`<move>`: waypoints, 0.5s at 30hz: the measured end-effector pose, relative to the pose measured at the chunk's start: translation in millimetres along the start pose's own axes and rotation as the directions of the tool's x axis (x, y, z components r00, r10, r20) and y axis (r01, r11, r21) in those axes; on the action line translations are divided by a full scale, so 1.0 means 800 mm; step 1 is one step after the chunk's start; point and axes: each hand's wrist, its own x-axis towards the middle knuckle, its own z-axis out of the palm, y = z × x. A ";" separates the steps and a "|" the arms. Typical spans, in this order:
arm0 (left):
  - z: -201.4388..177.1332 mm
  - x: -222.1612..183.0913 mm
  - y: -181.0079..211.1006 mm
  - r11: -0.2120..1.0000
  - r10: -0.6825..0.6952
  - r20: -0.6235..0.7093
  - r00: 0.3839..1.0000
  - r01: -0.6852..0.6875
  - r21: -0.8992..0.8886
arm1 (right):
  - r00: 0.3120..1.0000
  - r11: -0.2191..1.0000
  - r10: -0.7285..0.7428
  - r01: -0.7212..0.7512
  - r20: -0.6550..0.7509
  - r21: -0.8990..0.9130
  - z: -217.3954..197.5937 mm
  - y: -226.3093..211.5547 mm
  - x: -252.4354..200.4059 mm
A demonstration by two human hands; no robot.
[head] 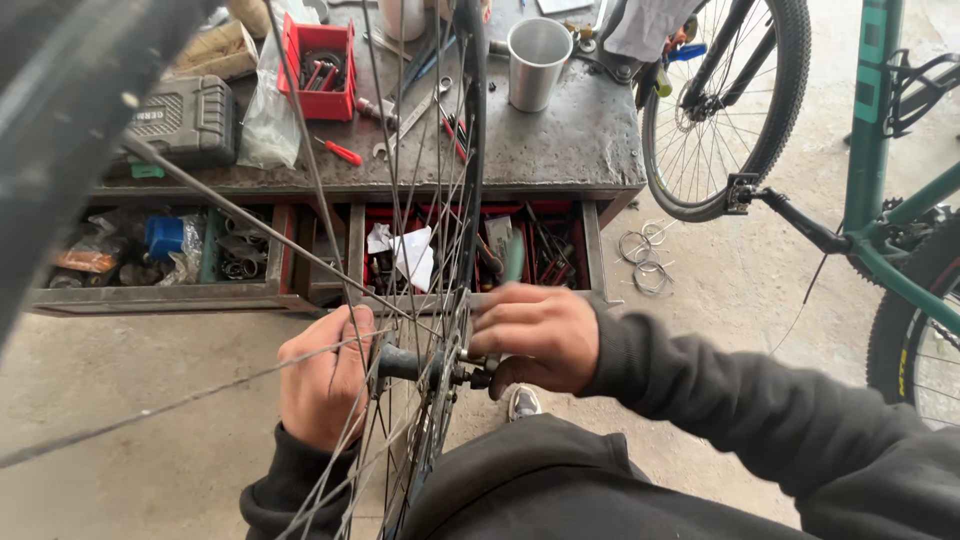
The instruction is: The person uses a socket wrench and a screwdriver to loosen and tighten components on the hub of a bicycle wheel while holding the wheel by hand.
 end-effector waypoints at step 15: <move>-0.008 0.000 -0.007 0.997 0.066 0.004 0.998 -0.066 -0.030 | 0.980 0.996 0.034 -0.050 -0.197 -0.078 0.031 -0.017 -0.008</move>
